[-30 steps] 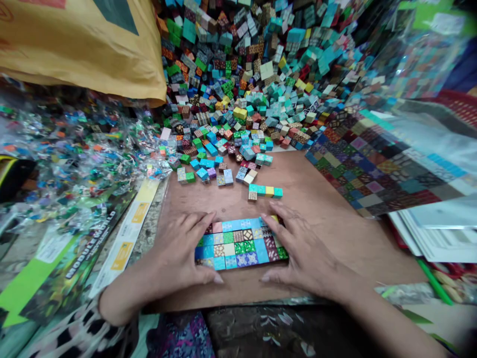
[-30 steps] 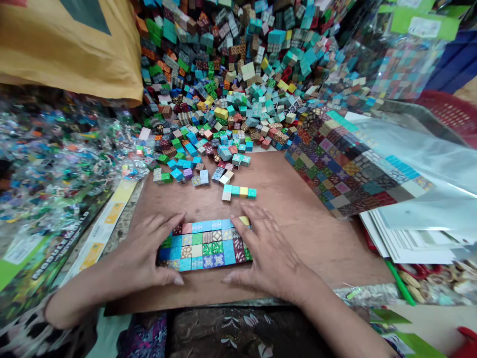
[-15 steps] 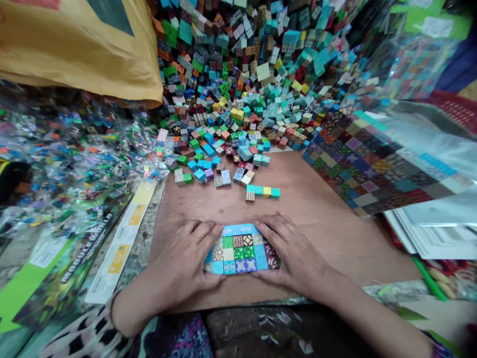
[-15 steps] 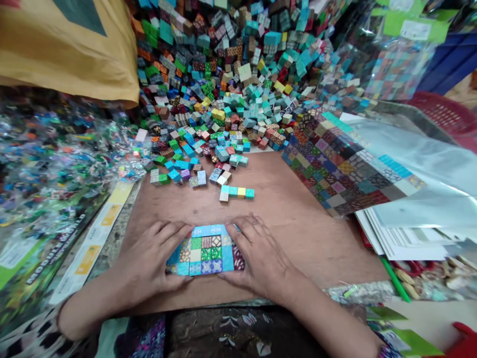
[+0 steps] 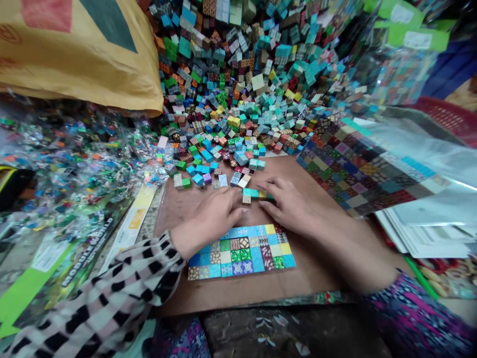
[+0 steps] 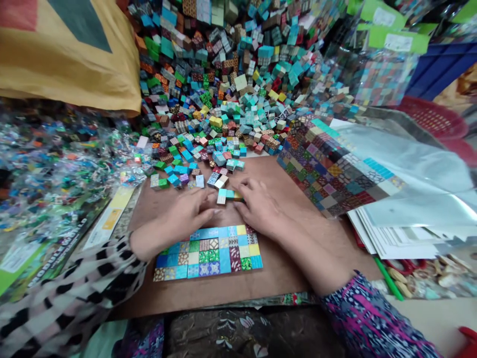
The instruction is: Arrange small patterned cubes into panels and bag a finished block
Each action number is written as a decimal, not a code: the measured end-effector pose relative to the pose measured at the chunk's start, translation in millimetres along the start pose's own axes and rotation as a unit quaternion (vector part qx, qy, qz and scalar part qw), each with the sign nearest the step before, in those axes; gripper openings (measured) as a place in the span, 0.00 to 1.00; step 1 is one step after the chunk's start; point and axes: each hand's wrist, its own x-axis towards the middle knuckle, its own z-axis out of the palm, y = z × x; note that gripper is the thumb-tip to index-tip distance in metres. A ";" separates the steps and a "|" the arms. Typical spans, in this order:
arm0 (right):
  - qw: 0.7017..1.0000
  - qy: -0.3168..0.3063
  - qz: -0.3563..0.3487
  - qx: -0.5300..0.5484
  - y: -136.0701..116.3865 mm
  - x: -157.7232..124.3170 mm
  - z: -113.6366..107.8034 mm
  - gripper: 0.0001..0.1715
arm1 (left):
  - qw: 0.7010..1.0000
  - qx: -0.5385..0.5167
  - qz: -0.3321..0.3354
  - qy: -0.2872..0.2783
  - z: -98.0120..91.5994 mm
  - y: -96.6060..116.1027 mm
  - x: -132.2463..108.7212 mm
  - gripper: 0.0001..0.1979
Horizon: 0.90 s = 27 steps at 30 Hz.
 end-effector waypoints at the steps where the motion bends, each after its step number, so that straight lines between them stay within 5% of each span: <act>1: 1.000 -0.006 -0.005 0.008 -0.3 3.2 4.4 0.18 | 1.000 -0.004 -0.024 0.004 4.9 1.9 6.9 0.12; 9: 1.000 -0.011 -0.015 0.024 -3.4 7.5 17.6 0.17 | 0.998 0.023 -0.064 0.016 17.0 0.4 23.7 0.07; 13: 0.999 -0.035 -0.020 0.015 -5.5 6.9 11.9 0.18 | 0.998 0.004 -0.063 0.013 13.5 0.9 23.9 0.14; 18: 0.995 -0.077 -0.051 0.032 -6.1 0.0 -0.7 0.21 | 1.000 -0.016 0.000 -0.025 9.8 -2.6 18.6 0.21; 27: 0.980 -0.108 -0.082 0.146 -6.5 -24.7 -10.4 0.20 | 0.991 -0.066 0.075 -0.085 -3.0 -12.0 -8.9 0.17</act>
